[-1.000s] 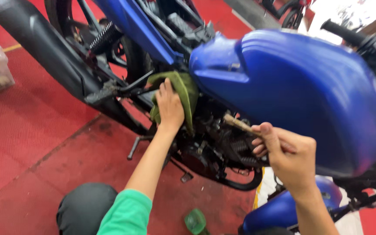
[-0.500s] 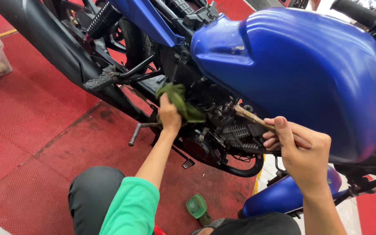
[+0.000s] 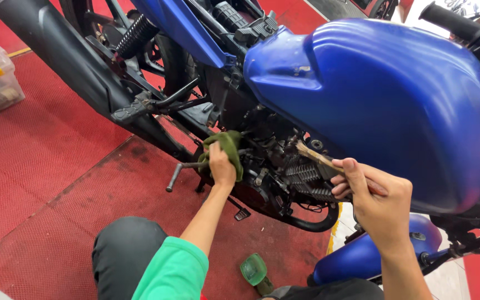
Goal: The person sits on a red stool and wipes the engine and frame of a blue motorcycle using a green cloth. They also use a small brush to scrub specific areas of the engine casing and surrounding components.
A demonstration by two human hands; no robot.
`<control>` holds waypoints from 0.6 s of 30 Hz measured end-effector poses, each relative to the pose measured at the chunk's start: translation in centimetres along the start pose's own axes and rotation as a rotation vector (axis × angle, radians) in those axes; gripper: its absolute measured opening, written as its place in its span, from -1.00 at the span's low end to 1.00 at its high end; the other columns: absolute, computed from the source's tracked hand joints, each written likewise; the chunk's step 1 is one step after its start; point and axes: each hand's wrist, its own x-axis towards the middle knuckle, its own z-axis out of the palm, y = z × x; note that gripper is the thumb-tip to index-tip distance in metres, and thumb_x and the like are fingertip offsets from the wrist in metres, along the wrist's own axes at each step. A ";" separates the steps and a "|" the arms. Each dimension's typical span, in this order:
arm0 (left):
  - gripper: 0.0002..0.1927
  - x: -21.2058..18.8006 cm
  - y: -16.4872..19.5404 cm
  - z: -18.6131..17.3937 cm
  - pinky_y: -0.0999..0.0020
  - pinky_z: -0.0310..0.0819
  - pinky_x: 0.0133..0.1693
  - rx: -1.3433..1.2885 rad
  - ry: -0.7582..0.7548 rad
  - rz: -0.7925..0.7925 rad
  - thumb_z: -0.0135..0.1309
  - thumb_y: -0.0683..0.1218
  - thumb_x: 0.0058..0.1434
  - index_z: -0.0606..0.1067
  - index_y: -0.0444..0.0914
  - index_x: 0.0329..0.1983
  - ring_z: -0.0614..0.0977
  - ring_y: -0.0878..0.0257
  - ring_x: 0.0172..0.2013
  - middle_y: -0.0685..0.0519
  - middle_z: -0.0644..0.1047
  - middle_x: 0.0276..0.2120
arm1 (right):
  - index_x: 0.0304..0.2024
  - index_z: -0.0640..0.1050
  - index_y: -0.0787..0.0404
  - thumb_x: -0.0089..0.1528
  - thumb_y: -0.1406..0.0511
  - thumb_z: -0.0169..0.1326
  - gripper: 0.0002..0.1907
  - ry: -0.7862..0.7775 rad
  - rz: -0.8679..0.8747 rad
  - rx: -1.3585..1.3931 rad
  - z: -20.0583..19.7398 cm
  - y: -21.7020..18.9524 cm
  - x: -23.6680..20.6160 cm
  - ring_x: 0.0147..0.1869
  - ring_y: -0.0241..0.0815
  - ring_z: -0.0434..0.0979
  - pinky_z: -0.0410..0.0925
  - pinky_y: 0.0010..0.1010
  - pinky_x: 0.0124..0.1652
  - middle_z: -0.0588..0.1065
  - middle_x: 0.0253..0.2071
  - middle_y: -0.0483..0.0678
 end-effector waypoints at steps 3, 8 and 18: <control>-0.76 -0.8 1.1 1.4 -0.06 0.44 0.14 0.144 -0.018 0.264 0.08 -0.29 -0.03 0.57 -0.38 -0.26 0.50 -0.20 0.09 -0.19 0.52 -0.08 | -0.11 0.67 0.41 0.40 0.26 0.06 -0.70 0.008 -0.004 -0.013 -0.6 -0.1 -0.6 -0.42 -0.31 0.61 0.47 -0.54 -0.39 0.61 -0.43 0.02; -0.75 0.3 0.3 2.6 0.08 0.46 0.03 0.204 -0.253 0.529 0.04 -0.21 0.10 0.57 -0.31 -0.15 0.56 0.02 -0.01 -0.08 0.56 -0.15 | -0.11 0.66 0.42 0.40 0.26 0.05 -0.69 0.015 -0.015 -0.037 -1.7 0.8 -2.0 -0.42 -0.30 0.63 0.48 -0.54 -0.37 0.62 -0.42 0.03; -0.73 -2.7 -2.0 5.3 0.22 0.46 -0.11 0.191 -0.521 0.602 0.03 -0.20 0.12 0.56 -0.33 -0.12 0.58 0.10 -0.10 -0.03 0.58 -0.16 | -0.10 0.67 0.40 0.40 0.27 0.05 -0.70 0.027 0.080 -0.076 -2.1 2.3 -3.3 -0.42 -0.30 0.61 0.47 -0.53 -0.38 0.63 -0.43 0.02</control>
